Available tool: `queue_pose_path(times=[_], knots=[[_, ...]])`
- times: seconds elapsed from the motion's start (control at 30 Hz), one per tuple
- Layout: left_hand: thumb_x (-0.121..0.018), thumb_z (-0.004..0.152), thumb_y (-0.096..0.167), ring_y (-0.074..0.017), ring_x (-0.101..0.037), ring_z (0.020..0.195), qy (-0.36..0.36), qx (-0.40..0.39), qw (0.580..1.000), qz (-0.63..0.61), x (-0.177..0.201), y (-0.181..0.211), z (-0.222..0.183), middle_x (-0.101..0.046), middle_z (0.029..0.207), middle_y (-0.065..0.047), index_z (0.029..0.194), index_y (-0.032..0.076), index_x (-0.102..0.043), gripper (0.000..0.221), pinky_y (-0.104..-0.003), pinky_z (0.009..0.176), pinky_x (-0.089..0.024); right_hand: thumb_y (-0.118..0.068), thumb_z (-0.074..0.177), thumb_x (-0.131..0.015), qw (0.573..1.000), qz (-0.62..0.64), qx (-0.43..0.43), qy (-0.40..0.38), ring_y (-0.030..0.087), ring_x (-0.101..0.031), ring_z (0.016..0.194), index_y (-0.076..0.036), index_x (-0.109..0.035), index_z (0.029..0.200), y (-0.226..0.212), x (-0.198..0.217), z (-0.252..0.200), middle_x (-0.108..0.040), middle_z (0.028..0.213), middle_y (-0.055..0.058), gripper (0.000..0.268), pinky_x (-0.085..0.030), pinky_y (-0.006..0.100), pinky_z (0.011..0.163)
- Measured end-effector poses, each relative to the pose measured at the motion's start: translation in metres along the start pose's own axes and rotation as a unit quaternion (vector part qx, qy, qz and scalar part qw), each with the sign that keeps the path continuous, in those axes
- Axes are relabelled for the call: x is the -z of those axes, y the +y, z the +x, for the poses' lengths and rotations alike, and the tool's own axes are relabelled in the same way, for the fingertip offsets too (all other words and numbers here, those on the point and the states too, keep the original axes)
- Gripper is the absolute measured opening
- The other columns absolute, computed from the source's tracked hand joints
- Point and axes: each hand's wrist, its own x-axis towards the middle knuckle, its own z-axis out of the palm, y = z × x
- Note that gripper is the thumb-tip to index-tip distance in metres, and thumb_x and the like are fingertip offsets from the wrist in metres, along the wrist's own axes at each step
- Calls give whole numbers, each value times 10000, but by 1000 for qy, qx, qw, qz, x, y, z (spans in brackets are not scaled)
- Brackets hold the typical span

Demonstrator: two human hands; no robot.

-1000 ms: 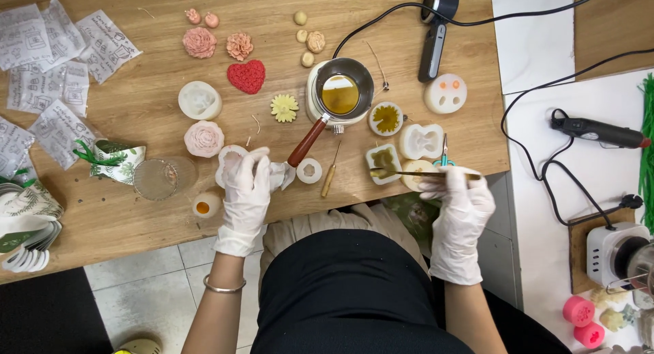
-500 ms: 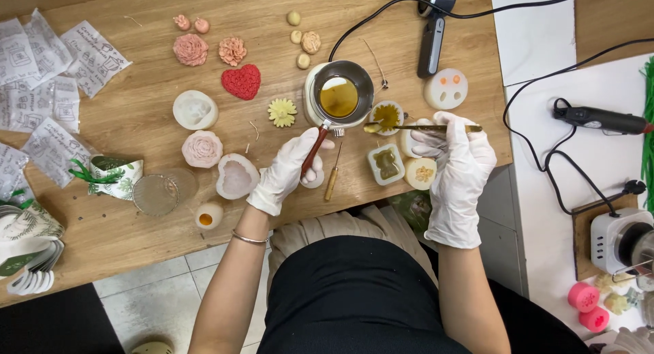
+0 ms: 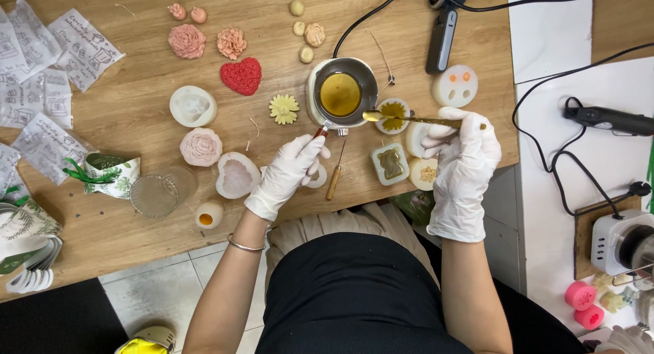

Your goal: The person, wearing gloves, works at a wooden table with silicone candle molds and a pot of melted wax. They handle wicks, place them in molds, then use a spoon to scoop and pour melted wax from a small pot into the molds, refilling the pot from a wax melter.

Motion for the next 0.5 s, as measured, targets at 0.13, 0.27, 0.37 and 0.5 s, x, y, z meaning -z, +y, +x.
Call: queue_pose_path(times=[0.13, 0.27, 0.37, 0.5], knots=[[-565, 1045, 376, -30, -434, 519, 20, 14, 999, 40, -2, 3, -3, -517, 643, 39, 950, 73, -671, 335, -213, 458, -346, -302, 1139, -532, 999, -22, -6, -34, 204, -672, 754, 38, -616, 1196, 13, -3, 14, -692, 903, 147, 354, -553, 298, 655], [-578, 1009, 364, -26, -471, 538, 25, 7, 999, 47, -5, 9, -7, -640, 780, 64, 951, 74, -652, 305, -217, 454, -378, -308, 1135, -525, 998, -41, -16, -47, 201, -687, 738, 41, -631, 1185, 23, -4, 27, -704, 897, 152, 368, -559, 294, 628], [-584, 1016, 369, -33, -461, 541, 32, 15, 998, 47, -6, 9, -9, -626, 776, 41, 954, 64, -661, 320, -225, 450, -362, -308, 1135, -525, 997, -48, -21, -60, 203, -698, 722, 42, -644, 1164, 24, -4, 31, -713, 890, 156, 371, -566, 293, 615], [-588, 1019, 389, -35, -472, 545, 36, 10, 997, 64, -6, 12, -13, -618, 750, 30, 945, 57, -669, 350, -227, 455, -371, -305, 1135, -522, 996, -55, -31, -67, 198, -702, 713, 39, -648, 1151, 26, -3, 34, -714, 883, 150, 366, -574, 286, 612]])
